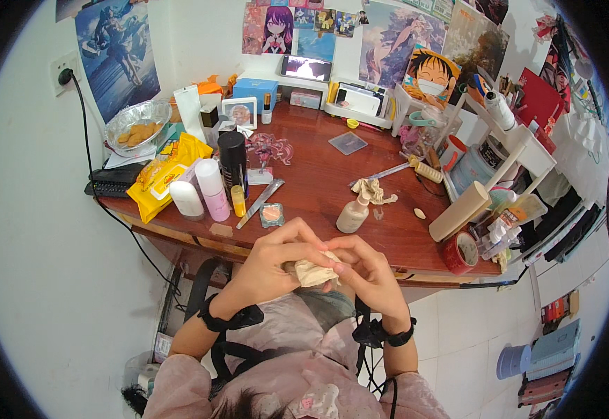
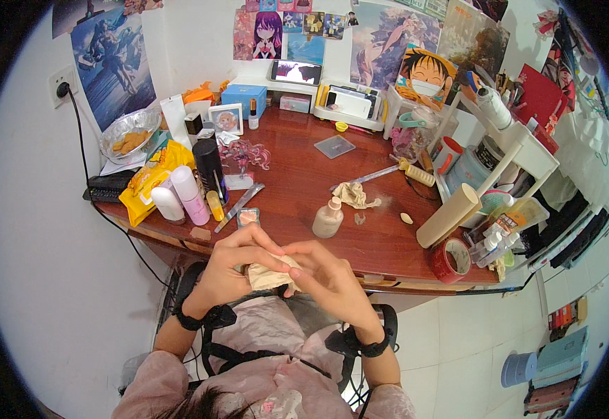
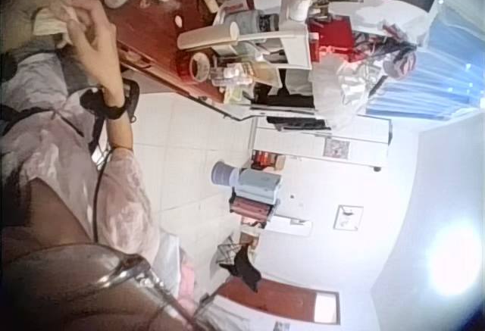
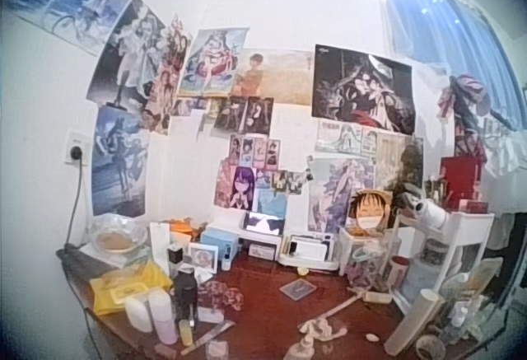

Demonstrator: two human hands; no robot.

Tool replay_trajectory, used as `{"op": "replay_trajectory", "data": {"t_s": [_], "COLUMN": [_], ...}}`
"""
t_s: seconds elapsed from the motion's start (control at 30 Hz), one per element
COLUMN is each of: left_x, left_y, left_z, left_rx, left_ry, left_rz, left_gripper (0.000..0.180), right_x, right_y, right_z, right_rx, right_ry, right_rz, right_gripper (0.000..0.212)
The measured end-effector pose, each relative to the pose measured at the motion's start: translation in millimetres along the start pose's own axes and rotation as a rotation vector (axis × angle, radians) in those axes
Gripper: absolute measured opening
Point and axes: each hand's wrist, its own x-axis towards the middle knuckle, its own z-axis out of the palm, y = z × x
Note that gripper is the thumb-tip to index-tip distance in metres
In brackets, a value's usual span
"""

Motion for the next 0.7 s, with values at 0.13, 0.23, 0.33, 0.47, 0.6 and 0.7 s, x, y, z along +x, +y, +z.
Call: {"op": "replay_trajectory", "data": {"t_s": [0.13,0.23,0.33,0.47,0.6,0.7], "left_x": [-1.8,1.1,4.8,6.1,0.7,-1.7], "left_y": [-8.3,-8.1,0.3,2.6,-9.0,-6.0], "left_z": [-0.1,2.3,9.9,7.1,3.0,6.5], "left_rx": [-0.036,-0.106,-0.208,-0.087,-0.021,0.011], "left_ry": [0.002,0.025,0.039,0.019,0.06,0.118], "left_rz": [0.038,-0.025,-0.124,-0.078,-0.011,-0.014], "left_gripper": [0.032,0.035,0.041,0.043,0.035,0.029], "right_x": [1.2,2.1,2.1,2.9,4.1,8.0], "right_y": [4.2,10.9,10.9,9.9,7.1,13.2], "right_z": [0.2,-4.1,-5.7,-8.2,-0.1,4.6], "right_rx": [0.108,0.183,0.072,0.164,0.055,-0.166], "right_ry": [0.008,-0.016,0.066,0.082,0.061,0.084], "right_rz": [-0.009,-0.041,-0.049,0.04,-0.014,-0.147], "right_gripper": [0.029,0.032,0.033,0.034,0.037,0.038]}}
